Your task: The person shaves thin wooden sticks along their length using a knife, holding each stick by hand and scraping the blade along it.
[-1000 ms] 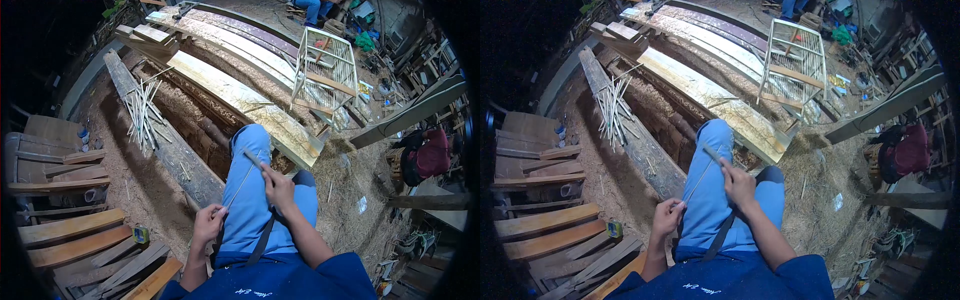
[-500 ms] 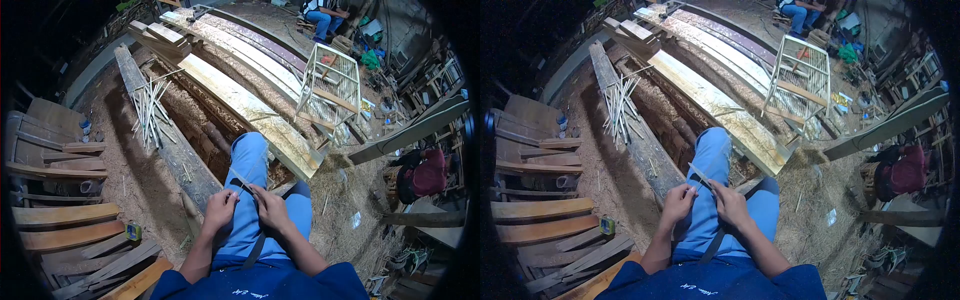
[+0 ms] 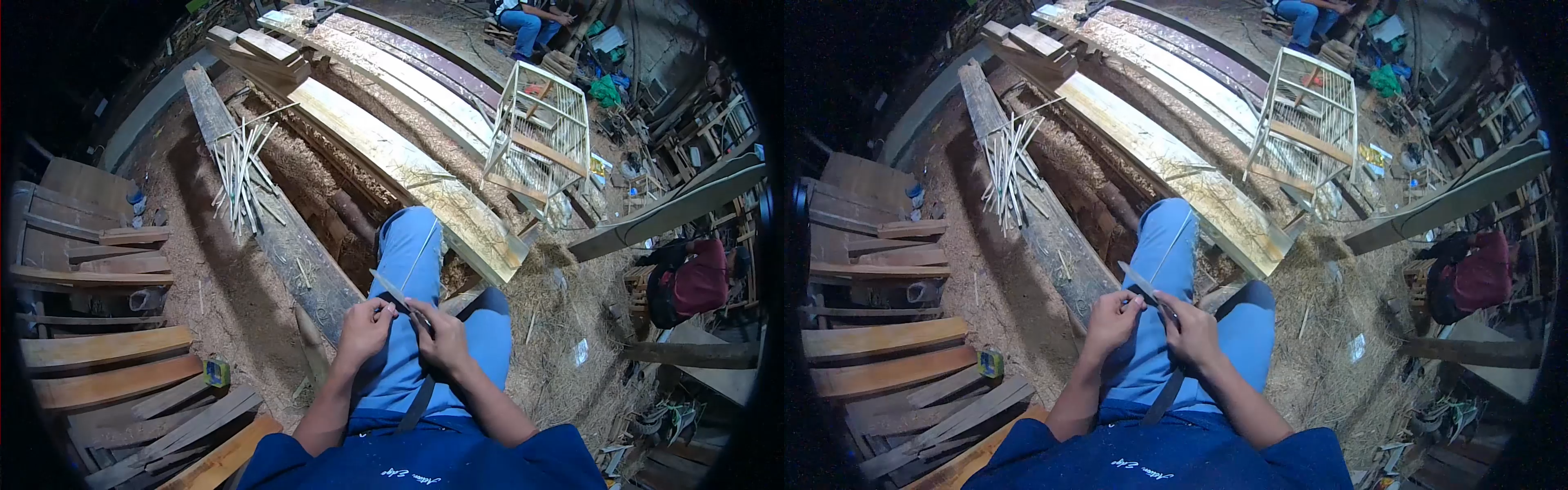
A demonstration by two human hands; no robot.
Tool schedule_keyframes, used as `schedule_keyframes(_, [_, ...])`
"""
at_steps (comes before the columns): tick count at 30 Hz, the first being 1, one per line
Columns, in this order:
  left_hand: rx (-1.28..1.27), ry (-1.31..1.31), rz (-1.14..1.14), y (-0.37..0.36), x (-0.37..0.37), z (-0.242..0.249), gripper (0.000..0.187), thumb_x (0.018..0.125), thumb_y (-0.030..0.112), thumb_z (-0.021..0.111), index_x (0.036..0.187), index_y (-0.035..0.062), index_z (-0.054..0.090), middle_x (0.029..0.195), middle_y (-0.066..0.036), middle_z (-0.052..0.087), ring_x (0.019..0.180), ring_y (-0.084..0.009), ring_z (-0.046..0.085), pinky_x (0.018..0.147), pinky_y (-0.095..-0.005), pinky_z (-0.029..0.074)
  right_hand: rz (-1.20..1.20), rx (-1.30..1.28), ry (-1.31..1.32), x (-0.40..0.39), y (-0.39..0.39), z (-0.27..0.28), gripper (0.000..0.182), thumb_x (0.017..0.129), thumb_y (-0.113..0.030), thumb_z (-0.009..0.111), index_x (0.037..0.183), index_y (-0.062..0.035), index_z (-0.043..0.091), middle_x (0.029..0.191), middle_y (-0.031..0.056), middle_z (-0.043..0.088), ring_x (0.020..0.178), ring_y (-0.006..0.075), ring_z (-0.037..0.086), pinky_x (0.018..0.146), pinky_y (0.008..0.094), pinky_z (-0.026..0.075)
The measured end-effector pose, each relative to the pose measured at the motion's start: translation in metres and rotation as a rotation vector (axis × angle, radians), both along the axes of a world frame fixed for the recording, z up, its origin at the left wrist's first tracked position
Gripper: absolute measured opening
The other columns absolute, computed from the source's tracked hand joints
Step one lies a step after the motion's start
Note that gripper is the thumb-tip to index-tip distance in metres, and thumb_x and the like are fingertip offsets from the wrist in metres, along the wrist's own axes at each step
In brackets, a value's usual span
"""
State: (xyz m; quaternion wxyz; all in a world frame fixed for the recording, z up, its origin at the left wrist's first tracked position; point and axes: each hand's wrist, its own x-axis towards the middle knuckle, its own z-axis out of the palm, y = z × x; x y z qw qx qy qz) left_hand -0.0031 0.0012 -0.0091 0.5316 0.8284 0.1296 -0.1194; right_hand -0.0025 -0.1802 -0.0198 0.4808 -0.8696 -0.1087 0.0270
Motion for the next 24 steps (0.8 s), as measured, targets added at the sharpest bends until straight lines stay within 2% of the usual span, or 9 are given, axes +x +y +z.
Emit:
schedule_keyframes(5, [-0.048, -0.169, -0.011, 0.005, -0.005, -0.022, 0.023, 0.099, 0.017, 0.062, 0.092, -0.0021, 0.072, 0.062, 0.001, 0.062, 0.055, -0.0060, 0.052, 0.050, -0.0282, 0.038, 0.045, -0.067, -0.069, 0.002, -0.001, -0.003, 0.026, 0.093, -0.017, 0.069, 0.119, -0.0175, 0.071, 0.083, 0.0168, 0.071, 0.071, 0.0346, 0.070, 0.060, 0.0431, 0.053])
schedule_keyframes(8, [-0.077, -0.130, 0.026, 0.008, -0.010, -0.015, 0.024, 0.099, 0.018, 0.062, 0.092, -0.0021, 0.072, 0.064, 0.000, 0.063, 0.058, -0.0053, 0.052, 0.052, -0.0277, 0.040, 0.031, -0.098, -0.073, 0.003, -0.001, -0.005, 0.025, 0.092, -0.016, 0.070, 0.117, -0.0169, 0.072, 0.082, 0.0171, 0.071, 0.069, 0.0346, 0.070, 0.059, 0.0423, 0.052])
schedule_keyframes(10, [-0.016, 0.048, -0.037, 0.014, -0.016, -0.005, 0.022, 0.099, 0.017, 0.062, 0.092, -0.0018, 0.073, 0.066, 0.000, 0.062, 0.059, -0.0046, 0.051, 0.053, -0.0258, 0.039, 0.014, -0.122, -0.072, 0.005, -0.001, -0.006, 0.025, 0.092, -0.017, 0.070, 0.117, -0.0173, 0.073, 0.081, 0.0170, 0.071, 0.069, 0.0345, 0.070, 0.059, 0.0422, 0.052])
schedule_keyframes(14, [-0.050, -0.003, -0.045, 0.026, -0.042, -0.004, 0.021, 0.100, 0.016, 0.062, 0.092, -0.0011, 0.071, 0.063, 0.003, 0.057, 0.055, -0.0028, 0.046, 0.050, -0.0236, 0.035, -0.036, -0.175, -0.063, 0.014, -0.007, -0.015, 0.025, 0.093, -0.018, 0.068, 0.118, -0.0183, 0.072, 0.079, 0.0170, 0.070, 0.068, 0.0353, 0.069, 0.058, 0.0431, 0.051])
schedule_keyframes(16, [-0.214, 0.157, -0.007, 0.035, -0.053, -0.005, 0.022, 0.098, 0.018, 0.064, 0.091, -0.0009, 0.072, 0.058, 0.004, 0.056, 0.052, -0.0040, 0.045, 0.048, -0.0265, 0.032, -0.062, -0.155, -0.078, 0.019, -0.010, -0.023, 0.025, 0.093, -0.018, 0.068, 0.118, -0.0185, 0.072, 0.079, 0.0169, 0.070, 0.068, 0.0358, 0.068, 0.058, 0.0436, 0.051])
schedule_keyframes(18, [-0.234, 0.159, 0.022, 0.036, -0.061, -0.005, 0.023, 0.099, 0.019, 0.064, 0.089, -0.0002, 0.072, 0.059, 0.007, 0.052, 0.053, -0.0007, 0.041, 0.047, -0.0236, 0.028, -0.154, -0.161, -0.100, 0.029, -0.013, -0.027, 0.024, 0.094, -0.017, 0.067, 0.118, -0.0183, 0.072, 0.079, 0.0163, 0.070, 0.066, 0.0367, 0.067, 0.058, 0.0437, 0.051])
schedule_keyframes(19, [-0.276, 0.176, 0.045, 0.035, -0.062, -0.006, 0.023, 0.099, 0.018, 0.063, 0.090, -0.0007, 0.072, 0.058, 0.006, 0.052, 0.054, -0.0010, 0.042, 0.048, -0.0238, 0.029, -0.143, -0.160, -0.057, 0.031, -0.014, -0.026, 0.024, 0.095, -0.021, 0.066, 0.118, -0.0192, 0.070, 0.089, 0.0152, 0.073, 0.075, 0.0362, 0.070, 0.064, 0.0443, 0.054])
schedule_keyframes(21, [-0.315, 0.186, 0.068, 0.032, -0.058, -0.006, 0.023, 0.099, 0.018, 0.063, 0.090, -0.0012, 0.072, 0.058, 0.006, 0.053, 0.054, -0.0012, 0.042, 0.048, -0.0241, 0.030, -0.115, -0.122, -0.072, 0.031, -0.010, -0.023, 0.024, 0.095, -0.020, 0.065, 0.118, -0.0188, 0.070, 0.089, 0.0147, 0.073, 0.075, 0.0362, 0.070, 0.064, 0.0445, 0.054])
schedule_keyframes(24, [-0.209, 0.099, 0.052, 0.019, -0.036, -0.009, 0.023, 0.099, 0.017, 0.062, 0.091, -0.0016, 0.073, 0.059, 0.005, 0.054, 0.055, -0.0018, 0.043, 0.049, -0.0247, 0.031, -0.023, -0.078, -0.067, 0.017, -0.001, -0.011, 0.024, 0.095, -0.019, 0.065, 0.118, -0.0180, 0.071, 0.088, 0.0145, 0.073, 0.075, 0.0358, 0.070, 0.064, 0.0449, 0.054])
